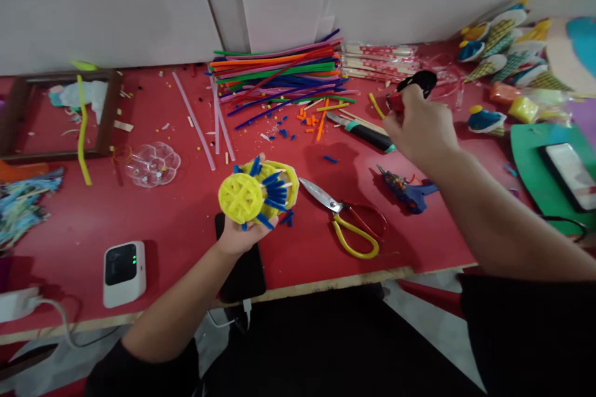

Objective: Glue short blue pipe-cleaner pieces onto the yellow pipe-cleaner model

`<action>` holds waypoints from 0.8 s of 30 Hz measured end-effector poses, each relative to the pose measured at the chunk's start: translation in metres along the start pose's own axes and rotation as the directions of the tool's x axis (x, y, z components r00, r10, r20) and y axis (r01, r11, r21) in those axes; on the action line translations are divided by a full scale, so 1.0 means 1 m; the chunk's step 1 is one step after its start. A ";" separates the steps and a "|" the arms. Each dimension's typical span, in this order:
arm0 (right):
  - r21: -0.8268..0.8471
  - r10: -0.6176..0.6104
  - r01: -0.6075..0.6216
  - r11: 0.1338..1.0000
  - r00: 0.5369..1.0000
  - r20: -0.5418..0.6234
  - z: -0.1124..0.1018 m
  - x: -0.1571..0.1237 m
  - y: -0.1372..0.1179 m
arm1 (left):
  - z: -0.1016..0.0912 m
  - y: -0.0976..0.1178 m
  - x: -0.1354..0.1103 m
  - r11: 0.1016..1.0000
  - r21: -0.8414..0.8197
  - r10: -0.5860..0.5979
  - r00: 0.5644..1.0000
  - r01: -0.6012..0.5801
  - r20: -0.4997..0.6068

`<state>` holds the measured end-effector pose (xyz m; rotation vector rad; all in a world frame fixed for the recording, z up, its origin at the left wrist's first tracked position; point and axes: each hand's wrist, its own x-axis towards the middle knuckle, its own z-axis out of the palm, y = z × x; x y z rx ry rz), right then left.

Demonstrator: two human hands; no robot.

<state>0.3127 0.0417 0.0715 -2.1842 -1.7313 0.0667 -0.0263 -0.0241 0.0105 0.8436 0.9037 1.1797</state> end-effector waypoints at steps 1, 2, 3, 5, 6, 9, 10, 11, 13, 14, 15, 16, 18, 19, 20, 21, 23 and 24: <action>0.038 -0.022 0.023 0.999 0.999 -0.025 -0.001 -0.014 -0.012 | 0.000 0.000 0.000 1.000 -0.001 0.009 1.000 -0.009 0.015; 0.080 -0.053 0.056 0.995 0.998 -0.040 -0.001 -0.029 -0.025 | 0.000 0.000 0.000 1.000 -0.004 0.024 0.999 -0.024 0.022; 0.151 -0.093 0.100 0.984 0.994 -0.050 0.001 -0.045 -0.036 | 0.001 -0.001 0.000 0.999 -0.007 0.036 0.999 -0.035 0.023; 0.507 -0.193 0.197 0.839 0.979 -0.062 0.009 -0.074 -0.056 | 0.001 -0.003 0.002 0.999 -0.021 0.038 0.999 -0.037 0.012; 0.617 -0.240 0.207 0.759 0.970 -0.030 0.014 -0.087 -0.062 | 0.001 -0.004 0.004 0.999 -0.028 0.028 1.000 -0.027 0.012; 0.819 -0.310 0.164 0.550 0.951 0.017 0.031 -0.115 -0.072 | 0.002 -0.005 0.009 0.997 -0.070 -0.040 0.999 0.042 0.037; 0.849 -0.314 0.158 0.504 0.949 0.010 0.036 -0.121 -0.072 | 0.003 -0.004 0.011 0.994 -0.085 -0.059 0.997 0.062 0.045; 0.866 -0.312 0.166 0.472 0.950 -0.012 0.040 -0.126 -0.071 | 0.004 -0.004 0.012 0.993 -0.095 -0.070 0.996 0.074 0.048; 0.862 -0.317 0.225 0.454 0.945 -0.079 0.047 -0.132 -0.070 | 0.005 -0.002 0.014 0.993 -0.099 -0.066 0.997 0.070 0.036; 0.850 -0.325 0.261 0.457 0.939 -0.113 0.049 -0.133 -0.070 | 0.006 -0.001 0.014 0.993 -0.098 -0.066 0.998 0.068 0.021; 0.836 -0.339 0.293 0.463 0.931 -0.138 0.050 -0.134 -0.071 | 0.007 0.000 0.014 0.993 -0.098 -0.069 0.998 0.069 0.005; 0.824 -0.353 0.315 0.471 0.923 -0.151 0.050 -0.135 -0.072 | 0.008 0.001 0.014 0.992 -0.097 -0.076 0.997 0.075 -0.001; 0.811 -0.371 0.325 0.487 0.917 -0.144 0.051 -0.134 -0.075 | 0.010 0.003 0.014 0.992 -0.091 -0.090 0.996 0.091 0.018; 0.808 -0.377 0.325 0.492 0.916 -0.139 0.050 -0.134 -0.077 | 0.010 0.003 0.013 0.991 -0.086 -0.098 0.995 0.101 0.035; 0.805 -0.385 0.329 0.494 0.913 -0.137 0.050 -0.134 -0.078 | 0.010 0.003 0.013 0.990 -0.083 -0.107 0.993 0.111 0.049; 0.803 -0.391 0.334 0.494 0.910 -0.137 0.050 -0.134 -0.080 | 0.009 0.002 0.012 0.989 -0.084 -0.115 0.992 0.119 0.054; 0.795 -0.404 0.342 0.501 0.905 -0.135 0.050 -0.134 -0.081 | 0.007 -0.001 0.012 0.986 -0.097 -0.132 0.990 0.135 0.041; 0.790 -0.406 0.344 0.507 0.904 -0.134 0.050 -0.134 -0.081 | 0.005 -0.003 0.011 0.984 -0.106 -0.140 0.989 0.143 0.035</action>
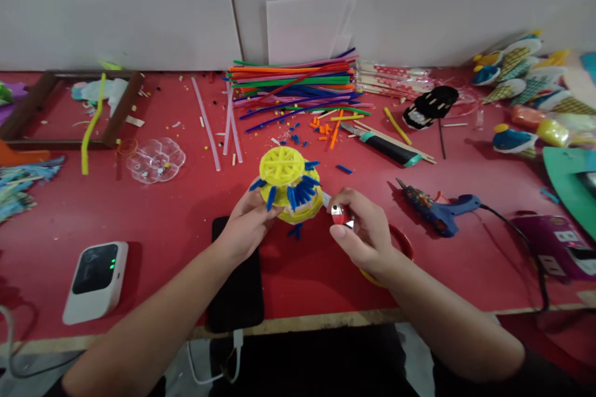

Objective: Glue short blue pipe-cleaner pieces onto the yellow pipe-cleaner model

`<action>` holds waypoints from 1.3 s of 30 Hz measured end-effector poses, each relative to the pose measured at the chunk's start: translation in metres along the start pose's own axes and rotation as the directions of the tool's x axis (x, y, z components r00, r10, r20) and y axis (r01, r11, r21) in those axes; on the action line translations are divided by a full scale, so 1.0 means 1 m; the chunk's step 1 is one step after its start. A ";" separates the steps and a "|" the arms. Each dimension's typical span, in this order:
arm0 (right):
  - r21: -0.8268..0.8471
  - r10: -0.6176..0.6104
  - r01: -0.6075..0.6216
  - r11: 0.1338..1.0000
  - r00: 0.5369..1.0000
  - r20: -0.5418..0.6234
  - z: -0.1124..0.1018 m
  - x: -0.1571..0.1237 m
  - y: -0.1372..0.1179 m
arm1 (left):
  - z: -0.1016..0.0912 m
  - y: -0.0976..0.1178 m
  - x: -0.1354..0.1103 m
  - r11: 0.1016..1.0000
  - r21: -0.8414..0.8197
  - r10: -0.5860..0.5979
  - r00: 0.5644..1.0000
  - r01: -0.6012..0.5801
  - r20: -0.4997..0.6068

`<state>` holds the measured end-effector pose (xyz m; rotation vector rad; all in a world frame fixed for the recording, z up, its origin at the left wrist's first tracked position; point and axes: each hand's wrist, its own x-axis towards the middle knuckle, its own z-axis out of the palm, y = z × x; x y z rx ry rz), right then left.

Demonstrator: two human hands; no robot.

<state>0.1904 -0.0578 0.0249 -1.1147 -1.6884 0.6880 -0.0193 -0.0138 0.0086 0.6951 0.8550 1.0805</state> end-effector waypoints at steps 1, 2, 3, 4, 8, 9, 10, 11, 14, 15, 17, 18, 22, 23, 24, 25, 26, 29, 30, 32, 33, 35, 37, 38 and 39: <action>-0.008 0.001 -0.001 1.000 1.000 0.000 0.000 0.000 0.000 | -0.002 -0.002 0.000 1.000 -0.010 -0.006 1.000 0.006 -0.005; -0.017 -0.002 0.002 1.000 1.000 -0.004 0.000 0.000 0.000 | -0.004 -0.003 0.000 1.000 -0.018 -0.010 1.000 0.010 -0.008; -0.026 -0.008 0.008 1.000 1.000 -0.010 0.000 0.000 0.000 | -0.005 -0.005 0.000 1.000 -0.022 -0.012 1.000 0.012 -0.008; -0.035 -0.018 0.017 0.999 1.000 -0.017 -0.001 0.001 -0.001 | -0.005 -0.005 0.000 1.000 -0.019 -0.012 1.000 0.012 0.000; -0.060 -0.077 0.076 0.995 0.997 -0.022 0.000 0.003 -0.005 | 0.002 -0.001 -0.003 0.998 0.058 0.030 0.994 -0.036 0.109; -0.056 -0.088 0.087 0.995 0.996 -0.017 0.000 0.003 -0.007 | 0.005 0.001 -0.004 0.994 0.084 0.051 0.989 -0.063 0.138; -0.047 -0.093 0.093 0.995 0.996 -0.011 0.001 0.004 -0.009 | 0.009 0.002 -0.006 0.990 0.112 0.071 0.984 -0.090 0.164; -0.034 -0.093 0.093 0.995 0.996 -0.003 0.001 0.004 -0.011 | 0.012 0.004 -0.007 0.983 0.141 0.090 0.979 -0.116 0.184; 0.026 -0.059 0.058 0.998 0.998 0.014 0.002 0.002 -0.017 | 0.018 0.006 -0.008 0.965 0.215 0.113 0.977 -0.152 0.182; 0.058 -0.034 0.033 0.998 0.999 0.016 0.002 0.002 -0.018 | 0.020 0.006 -0.008 0.962 0.227 0.117 0.979 -0.153 0.164; 0.133 0.036 -0.038 0.990 0.999 0.022 0.002 0.000 -0.019 | 0.021 0.006 -0.008 0.959 0.234 0.129 0.982 -0.158 0.136; 0.169 0.074 -0.078 0.982 0.997 0.027 0.001 -0.001 -0.018 | 0.021 0.006 -0.007 0.959 0.235 0.133 0.982 -0.161 0.131; 0.249 0.168 -0.171 0.953 0.985 0.031 0.002 -0.002 -0.018 | 0.021 0.005 -0.006 0.967 0.224 0.090 0.987 -0.118 0.132; 0.250 0.175 -0.175 0.952 0.984 0.024 0.002 -0.002 -0.019 | 0.021 0.005 -0.006 0.971 0.218 0.071 0.989 -0.098 0.129; 0.246 0.183 -0.182 0.952 0.983 0.016 0.002 -0.002 -0.019 | 0.021 0.005 -0.006 0.974 0.213 0.054 0.990 -0.081 0.128; 0.238 0.193 -0.189 0.953 0.981 0.009 0.003 -0.002 -0.019 | 0.021 0.005 -0.006 0.975 0.211 0.040 0.991 -0.066 0.129; 0.227 0.204 -0.199 0.953 0.979 0.001 0.003 -0.002 -0.020 | 0.021 0.005 -0.006 0.976 0.211 0.029 0.991 -0.057 0.131; 0.199 0.220 -0.212 0.957 0.975 -0.017 0.003 -0.002 -0.020 | 0.021 0.005 -0.006 0.975 0.214 0.020 0.988 -0.053 0.153; 0.194 0.219 -0.212 0.958 0.975 -0.019 0.004 -0.002 -0.020 | 0.021 0.004 -0.006 0.973 0.221 0.025 0.987 -0.060 0.158; 0.186 0.221 -0.214 0.959 0.975 -0.016 0.004 -0.003 -0.020 | 0.021 0.003 -0.006 0.967 0.242 0.041 0.986 -0.080 0.159; 0.181 0.223 -0.217 0.959 0.975 -0.015 0.004 -0.003 -0.020 | 0.021 0.002 -0.006 0.963 0.254 0.047 0.987 -0.086 0.154; 0.170 0.233 -0.228 0.959 0.972 -0.012 0.004 -0.004 -0.021 | 0.021 0.002 -0.007 0.959 0.271 0.049 0.989 -0.085 0.137; 0.162 0.246 -0.242 0.957 0.969 -0.008 0.004 -0.004 -0.022 | 0.020 0.001 -0.007 0.956 0.285 0.040 0.993 -0.071 0.114; 0.161 0.253 -0.248 0.955 0.968 -0.009 0.004 -0.004 -0.022 | 0.020 0.001 -0.007 0.956 0.287 0.039 0.994 -0.068 0.104; 0.161 0.258 -0.253 0.954 0.966 -0.010 0.004 -0.004 -0.022 | 0.020 0.001 -0.007 0.956 0.286 0.043 0.994 -0.070 0.098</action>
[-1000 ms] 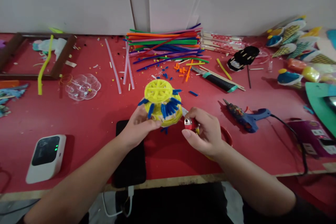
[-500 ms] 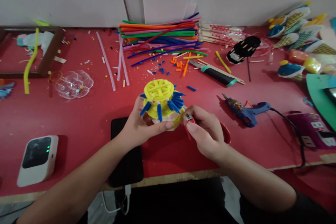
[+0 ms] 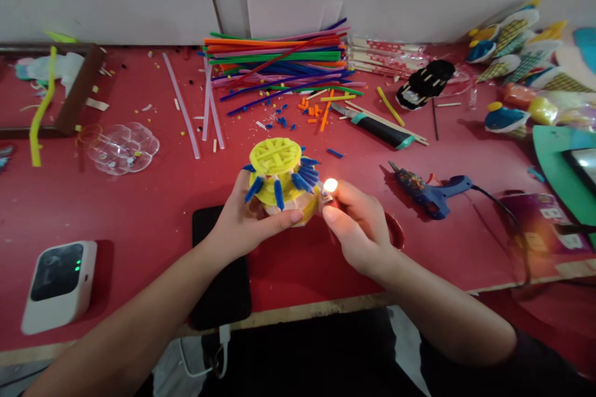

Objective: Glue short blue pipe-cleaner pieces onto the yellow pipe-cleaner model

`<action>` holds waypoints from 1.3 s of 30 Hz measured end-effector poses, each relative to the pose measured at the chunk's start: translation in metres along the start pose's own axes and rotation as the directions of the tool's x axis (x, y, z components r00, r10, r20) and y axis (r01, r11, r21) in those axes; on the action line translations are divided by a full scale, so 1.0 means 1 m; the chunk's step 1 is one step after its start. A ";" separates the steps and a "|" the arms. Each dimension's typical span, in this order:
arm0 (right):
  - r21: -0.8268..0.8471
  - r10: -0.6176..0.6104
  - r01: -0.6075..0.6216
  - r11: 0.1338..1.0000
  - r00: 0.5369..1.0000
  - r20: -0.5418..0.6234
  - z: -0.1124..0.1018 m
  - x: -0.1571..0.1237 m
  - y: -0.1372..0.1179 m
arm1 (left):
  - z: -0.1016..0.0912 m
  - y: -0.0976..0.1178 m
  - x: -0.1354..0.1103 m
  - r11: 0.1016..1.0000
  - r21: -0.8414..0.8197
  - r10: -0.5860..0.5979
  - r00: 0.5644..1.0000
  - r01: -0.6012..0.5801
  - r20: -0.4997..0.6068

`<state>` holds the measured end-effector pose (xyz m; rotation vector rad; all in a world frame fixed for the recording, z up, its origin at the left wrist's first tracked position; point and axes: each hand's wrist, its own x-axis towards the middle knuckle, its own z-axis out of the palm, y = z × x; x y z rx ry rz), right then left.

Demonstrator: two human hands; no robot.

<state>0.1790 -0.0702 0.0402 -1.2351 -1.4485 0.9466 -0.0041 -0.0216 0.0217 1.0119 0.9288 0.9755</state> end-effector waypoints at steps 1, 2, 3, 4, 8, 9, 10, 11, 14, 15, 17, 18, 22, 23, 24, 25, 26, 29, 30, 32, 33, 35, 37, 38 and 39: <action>0.003 0.003 -0.003 1.000 1.000 -0.004 0.000 0.000 0.000 | 0.000 0.000 0.000 1.000 -0.003 0.008 1.000 -0.008 -0.003; 0.008 0.004 -0.004 1.000 1.000 -0.008 0.000 0.001 0.000 | 0.000 0.000 0.000 1.000 -0.006 0.021 1.000 -0.021 -0.002; 0.012 0.004 -0.004 1.000 1.000 -0.011 0.000 0.002 0.000 | -0.001 -0.001 0.000 0.999 -0.009 0.034 0.999 -0.034 0.002; 0.018 0.002 -0.001 1.000 1.000 -0.013 0.001 0.003 0.000 | -0.001 -0.001 0.001 0.999 -0.011 0.045 0.999 -0.045 0.006; 0.009 -0.024 0.024 1.000 1.000 -0.006 0.002 0.005 -0.001 | -0.001 -0.002 0.001 0.999 -0.015 0.043 0.999 -0.042 0.031; 0.001 -0.032 0.032 0.999 0.999 -0.002 0.002 0.005 -0.001 | 0.000 -0.002 0.002 0.999 -0.018 0.038 0.999 -0.037 0.038; -0.007 -0.038 0.038 0.999 0.999 0.005 0.002 0.004 -0.001 | 0.000 -0.002 0.002 0.999 -0.021 0.035 0.998 -0.034 0.045; -0.014 -0.045 0.045 0.999 0.999 0.012 0.001 0.004 -0.001 | 0.001 -0.001 0.001 0.999 -0.023 0.036 0.998 -0.035 0.048; -0.039 -0.081 0.082 0.996 0.996 0.026 0.000 0.003 -0.001 | 0.002 -0.001 0.001 0.999 -0.022 0.035 0.999 -0.034 0.035; -0.053 -0.089 0.090 0.994 0.996 0.030 -0.001 0.003 0.000 | 0.001 -0.001 0.000 1.000 -0.013 0.028 0.999 -0.028 0.024; -0.084 -0.094 0.097 0.992 0.995 0.040 -0.002 0.002 0.000 | 0.000 -0.001 -0.001 1.000 0.007 0.005 1.000 -0.005 -0.003; -0.096 -0.091 0.095 0.991 0.995 0.044 -0.002 0.002 0.000 | 0.000 -0.002 -0.001 1.000 0.015 -0.007 1.000 0.007 -0.013; -0.123 -0.059 0.065 0.990 0.997 0.051 -0.001 0.001 0.001 | -0.001 -0.002 -0.001 1.000 0.004 -0.009 1.000 0.009 0.000; -0.127 -0.045 0.051 0.991 0.998 0.051 -0.001 0.001 0.001 | 0.000 -0.002 -0.001 1.000 0.000 0.000 1.000 0.000 0.015; -0.130 -0.035 0.042 0.991 0.998 0.051 0.000 0.001 0.001 | 0.000 -0.002 0.000 1.000 0.002 0.011 0.999 -0.011 0.031; -0.132 -0.030 0.037 0.991 0.998 0.053 0.000 0.002 0.001 | 0.000 -0.001 0.000 1.000 0.013 0.023 0.999 -0.023 0.046; -0.133 -0.030 0.037 0.990 0.998 0.055 0.000 0.002 0.001 | 0.000 -0.001 0.000 0.999 0.033 0.031 0.998 -0.033 0.058; -0.129 -0.037 0.045 0.991 0.997 0.064 0.001 0.002 0.001 | 0.001 0.000 0.000 0.992 0.110 0.051 0.996 -0.059 0.079; -0.124 -0.036 0.044 0.991 0.997 0.065 0.001 0.002 0.000 | 0.000 0.001 0.000 0.990 0.125 0.055 0.995 -0.065 0.082; -0.112 -0.037 0.043 0.993 0.998 0.052 0.001 0.002 0.000 | 0.000 0.001 0.000 0.988 0.139 0.058 0.994 -0.070 0.088; -0.101 -0.040 0.044 0.994 0.998 0.041 0.001 0.002 0.000 | 0.000 0.000 0.000 0.988 0.138 0.061 0.994 -0.073 0.092; -0.078 -0.051 0.053 0.996 0.998 0.025 0.000 0.003 0.000 | -0.001 0.000 0.000 0.987 0.133 0.073 0.992 -0.085 0.099; -0.067 -0.067 0.068 0.995 0.998 0.019 0.000 0.004 -0.001 | -0.001 -0.001 -0.001 0.986 0.130 0.090 0.991 -0.103 0.100; -0.072 -0.073 0.074 0.995 0.997 0.020 -0.001 0.004 -0.001 | -0.001 -0.002 -0.001 0.986 0.128 0.096 0.991 -0.108 0.097; -0.083 -0.078 0.079 0.993 0.997 0.021 -0.001 0.004 -0.001 | -0.001 -0.002 -0.001 0.986 0.129 0.097 0.991 -0.109 0.094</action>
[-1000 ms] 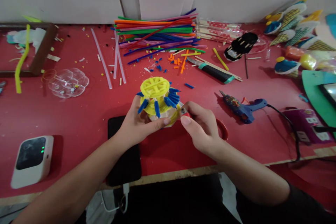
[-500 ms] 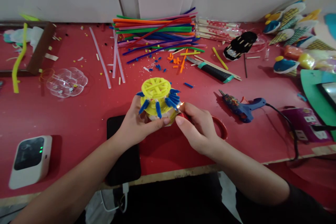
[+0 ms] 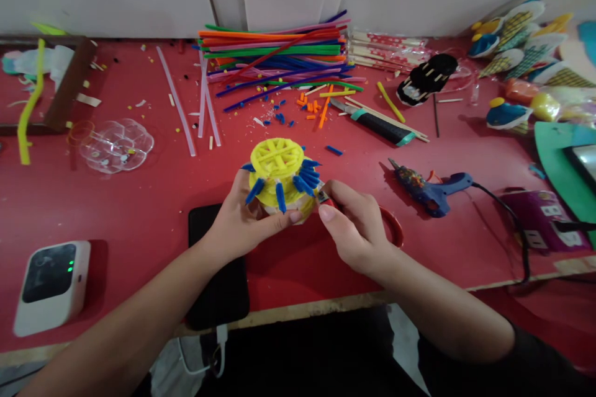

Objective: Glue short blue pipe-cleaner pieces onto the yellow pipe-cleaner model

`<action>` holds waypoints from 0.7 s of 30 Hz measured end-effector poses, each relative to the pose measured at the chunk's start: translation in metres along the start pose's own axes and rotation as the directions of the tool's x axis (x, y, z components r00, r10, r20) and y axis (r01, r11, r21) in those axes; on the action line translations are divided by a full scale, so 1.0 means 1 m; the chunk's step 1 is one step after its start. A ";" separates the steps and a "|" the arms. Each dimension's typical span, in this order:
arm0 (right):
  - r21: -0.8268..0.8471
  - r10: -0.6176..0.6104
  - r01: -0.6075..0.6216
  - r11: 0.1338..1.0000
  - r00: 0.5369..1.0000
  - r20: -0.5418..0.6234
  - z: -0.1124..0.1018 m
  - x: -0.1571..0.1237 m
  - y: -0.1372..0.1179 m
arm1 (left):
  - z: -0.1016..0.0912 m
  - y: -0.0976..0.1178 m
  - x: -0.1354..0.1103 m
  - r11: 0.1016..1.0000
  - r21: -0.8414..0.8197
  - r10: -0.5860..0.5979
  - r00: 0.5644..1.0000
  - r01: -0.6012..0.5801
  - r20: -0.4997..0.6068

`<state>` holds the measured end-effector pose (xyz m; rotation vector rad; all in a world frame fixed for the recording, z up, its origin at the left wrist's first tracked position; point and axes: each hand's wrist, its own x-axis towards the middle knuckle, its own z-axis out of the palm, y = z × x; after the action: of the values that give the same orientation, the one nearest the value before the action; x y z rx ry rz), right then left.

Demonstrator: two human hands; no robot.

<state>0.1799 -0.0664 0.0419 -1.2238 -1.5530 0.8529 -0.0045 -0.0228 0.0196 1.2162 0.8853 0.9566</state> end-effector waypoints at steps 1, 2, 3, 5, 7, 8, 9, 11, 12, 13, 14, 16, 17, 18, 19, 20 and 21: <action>-0.015 -0.001 0.001 1.000 1.000 0.002 0.000 0.000 0.000 | 0.000 0.000 0.000 1.000 0.000 -0.006 1.000 0.006 -0.003; -0.030 0.001 -0.001 1.000 1.000 0.007 -0.001 0.000 0.000 | 0.001 0.000 0.000 1.000 -0.001 -0.013 1.000 0.013 -0.006; -0.040 0.003 -0.003 0.999 1.000 0.011 -0.001 0.000 0.000 | 0.001 0.000 -0.001 1.000 -0.003 -0.021 1.000 0.021 -0.007; -0.049 0.015 -0.014 0.999 1.000 0.021 -0.001 -0.001 -0.001 | 0.001 0.001 -0.001 0.999 -0.008 -0.034 0.999 0.034 -0.006; -0.046 0.030 -0.029 0.999 0.999 0.011 -0.001 -0.002 -0.002 | 0.000 0.001 -0.002 0.999 -0.003 -0.033 0.999 0.033 0.001; -0.042 0.031 -0.031 0.999 1.000 0.000 -0.001 -0.002 -0.002 | 0.000 0.001 -0.002 1.000 0.001 -0.027 1.000 0.027 0.002; -0.037 0.028 -0.029 0.999 1.000 -0.011 -0.001 -0.001 -0.002 | 0.000 0.001 -0.002 1.000 0.007 -0.023 1.000 0.023 0.002; -0.028 0.009 -0.009 1.000 1.000 -0.023 -0.001 -0.001 -0.002 | -0.001 0.001 -0.002 1.000 0.013 -0.020 1.000 0.020 -0.003; -0.024 0.002 -0.002 1.000 1.000 -0.023 -0.001 -0.001 -0.002 | -0.002 0.001 -0.002 1.000 0.011 -0.019 1.000 0.019 -0.006; -0.023 0.003 -0.003 1.000 1.000 -0.023 -0.001 -0.001 -0.002 | -0.002 0.000 -0.002 1.000 0.008 -0.019 1.000 0.019 -0.006; -0.022 0.010 -0.010 1.000 1.000 -0.025 0.000 0.000 -0.001 | -0.002 0.000 -0.002 1.000 0.006 -0.017 1.000 0.018 -0.003; -0.020 0.030 -0.031 0.999 0.999 -0.037 0.000 0.000 0.000 | -0.003 -0.002 -0.002 1.000 0.010 -0.012 1.000 0.012 0.006; -0.017 0.040 -0.040 0.999 0.998 -0.042 -0.001 0.000 0.000 | -0.004 -0.004 -0.002 1.000 0.017 -0.009 1.000 0.009 0.010; -0.014 0.045 -0.046 0.999 0.998 -0.044 -0.001 0.000 0.001 | -0.004 -0.005 -0.003 1.000 0.025 -0.007 1.000 0.006 0.013; -0.014 0.049 -0.050 0.999 0.998 -0.042 -0.001 0.000 0.001 | -0.004 -0.006 -0.003 0.999 0.032 -0.001 1.000 0.001 0.015; -0.017 0.052 -0.053 0.998 0.998 -0.037 -0.001 0.000 0.001 | -0.004 -0.007 -0.003 0.999 0.038 0.003 1.000 -0.004 0.014; -0.023 0.057 -0.058 0.998 0.998 -0.031 -0.001 -0.001 0.000 | -0.005 -0.008 -0.003 0.999 0.041 0.009 1.000 -0.009 0.013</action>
<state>0.1812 -0.0670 0.0419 -1.2989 -1.5137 0.8509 -0.0091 -0.0248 0.0115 1.2606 0.8941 0.9408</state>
